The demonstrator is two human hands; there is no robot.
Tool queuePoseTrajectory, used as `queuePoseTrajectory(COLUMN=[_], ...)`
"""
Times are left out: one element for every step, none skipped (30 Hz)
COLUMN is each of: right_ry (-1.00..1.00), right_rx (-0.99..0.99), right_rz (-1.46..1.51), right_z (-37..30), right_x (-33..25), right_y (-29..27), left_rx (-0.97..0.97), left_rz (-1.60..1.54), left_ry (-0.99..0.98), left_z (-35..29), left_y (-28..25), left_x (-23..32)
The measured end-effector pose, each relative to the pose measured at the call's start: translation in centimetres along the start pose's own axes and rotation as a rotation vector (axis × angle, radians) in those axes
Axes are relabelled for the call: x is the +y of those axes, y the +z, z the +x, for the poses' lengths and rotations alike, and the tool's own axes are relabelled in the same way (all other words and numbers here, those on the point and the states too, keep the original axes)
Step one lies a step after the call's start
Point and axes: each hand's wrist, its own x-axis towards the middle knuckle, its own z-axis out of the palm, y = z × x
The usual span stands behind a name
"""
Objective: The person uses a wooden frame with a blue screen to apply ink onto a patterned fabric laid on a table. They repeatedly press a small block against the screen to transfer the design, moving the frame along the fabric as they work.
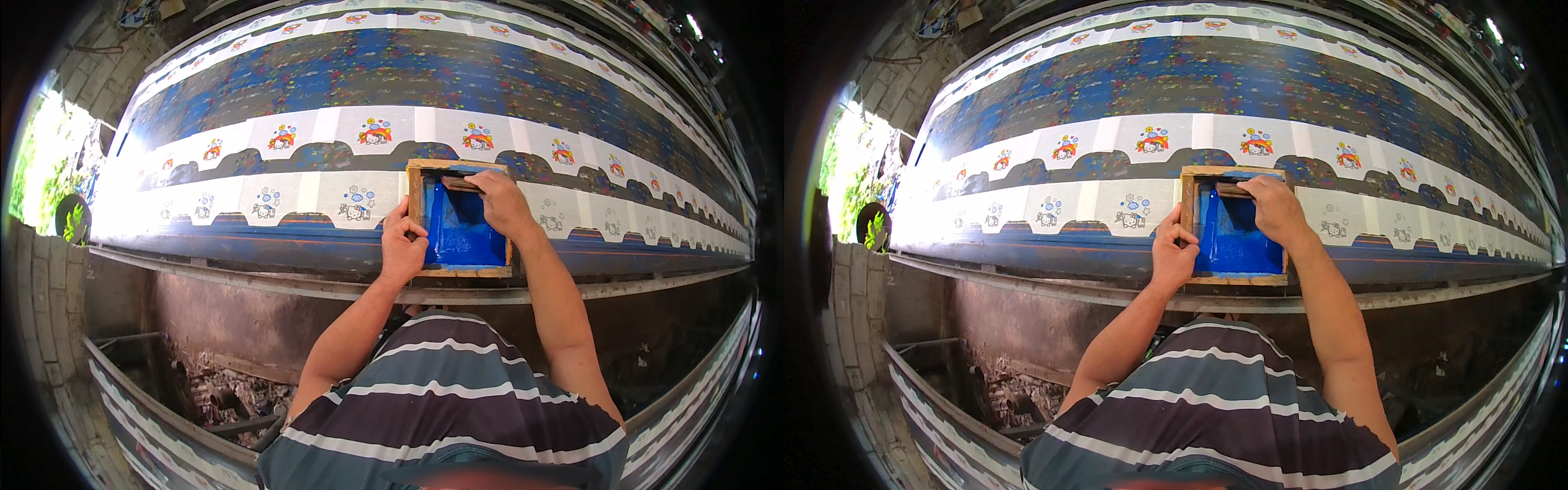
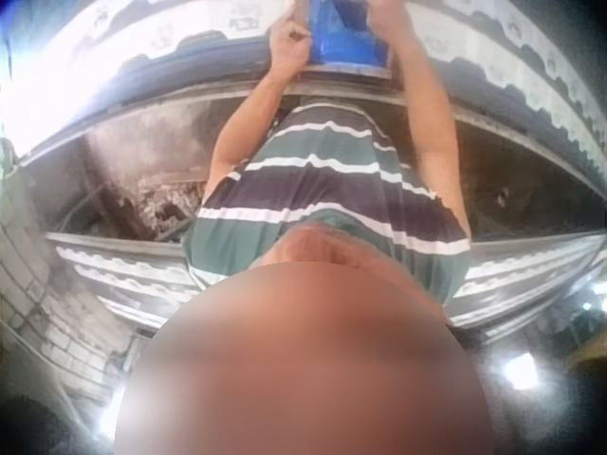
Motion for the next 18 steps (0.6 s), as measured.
queuePoseTrajectory(right_ry=[-0.010, -0.023, -0.021, -0.038, -0.037, -0.033, -0.040, -0.046, -0.053, -0.069, -0.065, -0.059, -0.052, -0.045, -0.035, -0.026, -0.015, -0.009], right_rx=[-0.014, -0.027, -0.045, -0.049, -0.055, -0.060, -0.064, -0.069, -0.074, -0.082, -0.086, -0.091, -0.097, -0.103, -0.111, -0.113, -0.111, -0.110], right_rz=[-0.024, -0.043, -0.072, -0.066, -0.068, -0.070, -0.070, -0.071, -0.070, -0.057, -0.054, -0.052, -0.049, -0.042, -0.040, -0.035, -0.032, -0.025], right_z=[-0.1, -0.3, -0.6, -1.1, -1.7, -2.5, -3.3, -4.2, -4.9, -5.8, -6.7, -7.6, -8.5, -9.2, -9.8, -10.3, -10.7, -11.0], right_x=[-0.1, -0.1, -0.4, -0.7, -1.1, -1.6, -2.2, -2.9, -3.5, -4.1, -4.9, -5.8, -6.5, -7.2, -7.8, -8.1, -8.4, -8.6], right_y=[0.0, 0.0, 0.1, 0.2, 0.3, 0.3, 0.3, 0.3, 0.3, 0.1, -0.1, -0.1, -0.2, -0.3, -0.4, -0.5, -0.6, -0.6], left_rx=[0.000, -0.001, -0.003, 0.002, 0.003, 0.000, -0.005, -0.010, -0.020, -0.010, -0.008, -0.007, 0.001, 0.005, 0.013, 0.013, 0.018, 0.021], left_rz=[-0.009, -0.007, -0.010, -0.018, -0.028, -0.039, -0.033, -0.028, -0.016, -0.027, -0.035, -0.041, -0.071, -0.098, -0.130, -0.078, -0.062, -0.047], left_ry=[0.007, 0.012, 0.019, 0.007, -0.003, -0.012, -0.005, 0.002, -0.015, -0.001, -0.011, -0.028, -0.030, -0.041, -0.027, 0.008, 0.024, 0.043], left_z=[-0.1, 0.0, -0.1, -0.1, -0.2, -0.2, -0.2, -0.2, -0.1, -0.1, -0.1, -0.2, -0.3, -0.3, -0.4, -0.2, -0.1, -0.1], left_y=[0.0, 0.1, 0.0, 0.0, 0.0, 0.1, 0.1, 0.1, 0.1, 0.1, 0.1, 0.1, 0.2, 0.2, 0.2, 0.2, 0.1, 0.2], left_x=[0.0, 0.0, 0.0, 0.0, 0.0, 0.0, 0.0, 0.0, 0.0, 0.1, 0.2, 0.2, 0.3, 0.3, 0.4, 0.3, 0.3, 0.3])
